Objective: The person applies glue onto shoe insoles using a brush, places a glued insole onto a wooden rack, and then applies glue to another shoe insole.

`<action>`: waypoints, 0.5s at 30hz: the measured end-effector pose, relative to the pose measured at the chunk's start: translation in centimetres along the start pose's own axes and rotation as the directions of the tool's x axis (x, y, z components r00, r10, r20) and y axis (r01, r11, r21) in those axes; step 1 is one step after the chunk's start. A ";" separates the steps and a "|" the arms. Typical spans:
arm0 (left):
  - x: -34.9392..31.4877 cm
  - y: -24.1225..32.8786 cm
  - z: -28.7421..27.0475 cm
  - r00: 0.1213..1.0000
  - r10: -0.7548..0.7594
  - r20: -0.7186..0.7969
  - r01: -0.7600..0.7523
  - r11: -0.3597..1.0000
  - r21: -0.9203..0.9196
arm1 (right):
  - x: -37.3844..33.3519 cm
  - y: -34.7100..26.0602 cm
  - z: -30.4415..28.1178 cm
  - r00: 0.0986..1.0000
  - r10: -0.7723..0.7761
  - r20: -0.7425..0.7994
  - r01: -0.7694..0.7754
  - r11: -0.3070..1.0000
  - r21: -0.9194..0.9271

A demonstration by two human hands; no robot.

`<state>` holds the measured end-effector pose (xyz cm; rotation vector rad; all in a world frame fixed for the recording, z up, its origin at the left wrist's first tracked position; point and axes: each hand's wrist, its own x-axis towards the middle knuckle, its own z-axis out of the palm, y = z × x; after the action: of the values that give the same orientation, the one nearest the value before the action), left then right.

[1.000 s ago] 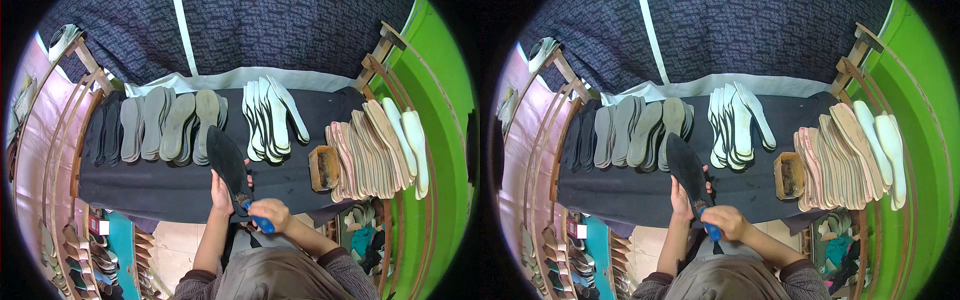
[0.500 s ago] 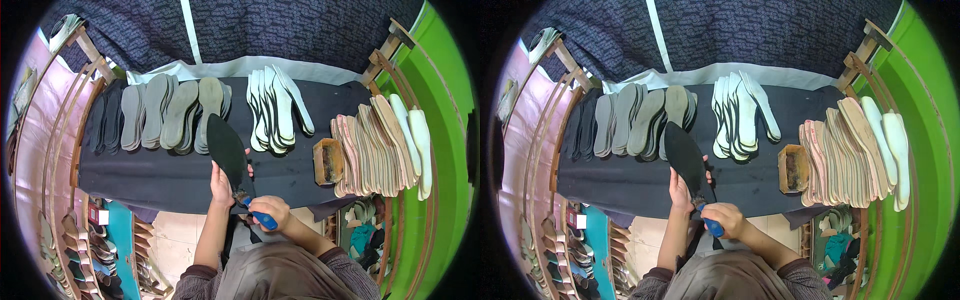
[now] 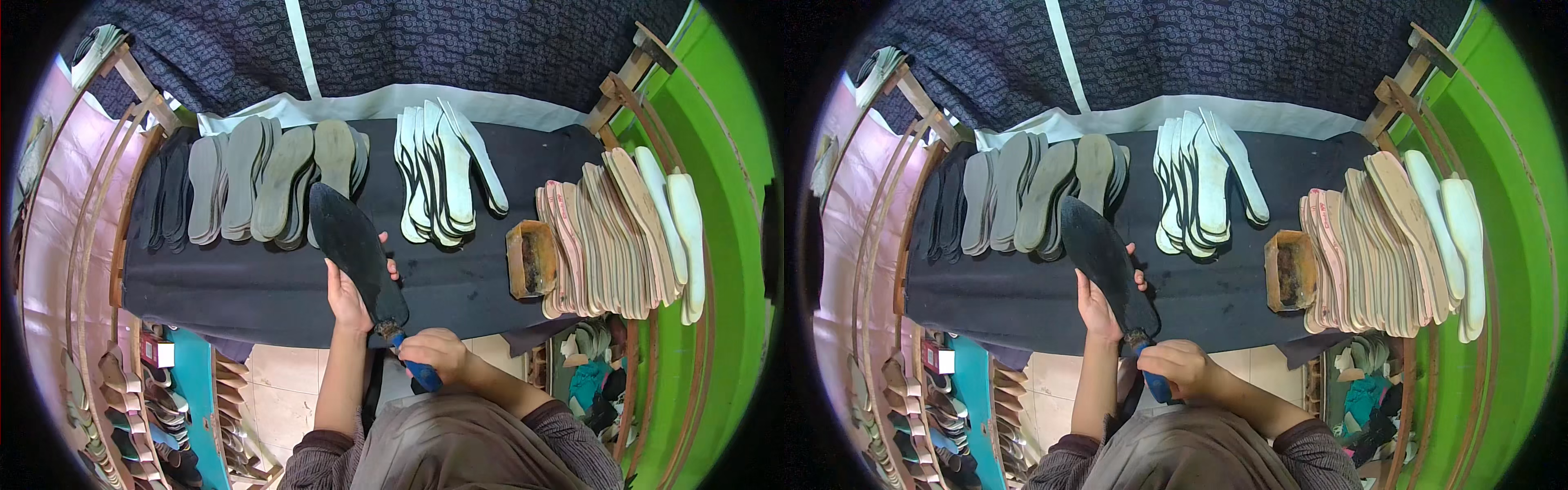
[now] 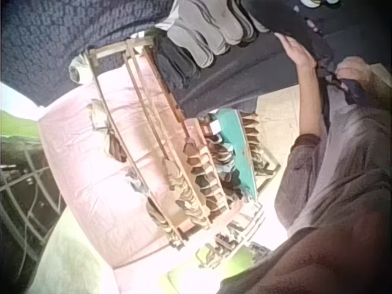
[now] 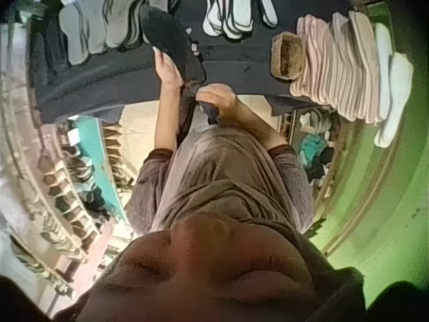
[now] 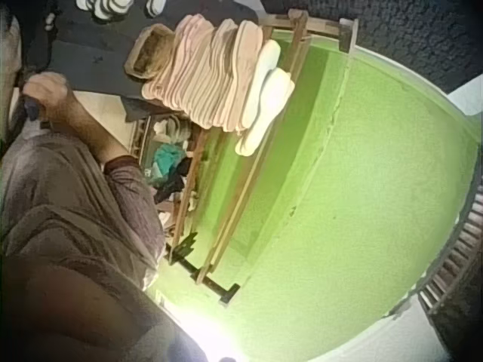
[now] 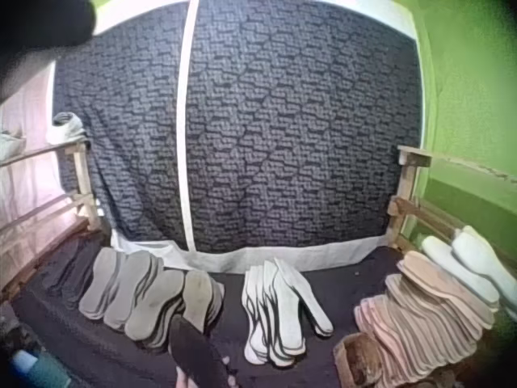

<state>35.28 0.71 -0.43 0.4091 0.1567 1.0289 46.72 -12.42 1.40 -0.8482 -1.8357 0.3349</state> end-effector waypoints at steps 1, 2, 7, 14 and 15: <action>0.0 0.0 0.0 1.000 -0.012 0.011 0.012 1.000 -0.014 | -0.1 0.0 -0.1 1.000 0.011 0.025 -0.011 1.000 -0.004; 0.0 -0.1 0.1 1.000 -0.015 0.012 0.015 1.000 -0.015 | 0.0 0.1 -0.2 1.000 0.014 0.024 -0.014 1.000 -0.006; -0.4 -0.4 0.6 0.996 -0.088 0.024 0.087 0.996 0.028 | 3.8 1.4 -1.4 0.992 -0.083 -0.099 0.060 0.974 -0.218; -0.5 -0.4 0.7 0.994 -0.106 -0.016 0.107 0.991 0.085 | 1.1 0.8 -0.5 0.998 -0.010 -0.065 0.006 0.998 -0.059; -0.4 -0.4 0.6 0.994 -0.106 -0.017 0.107 0.991 0.085 | 0.4 0.4 -0.6 0.999 0.005 -0.048 -0.007 0.999 -0.052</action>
<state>35.59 0.05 -0.09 0.4675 0.2322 0.9222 47.35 -11.97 1.65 -0.8905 -1.8044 0.2692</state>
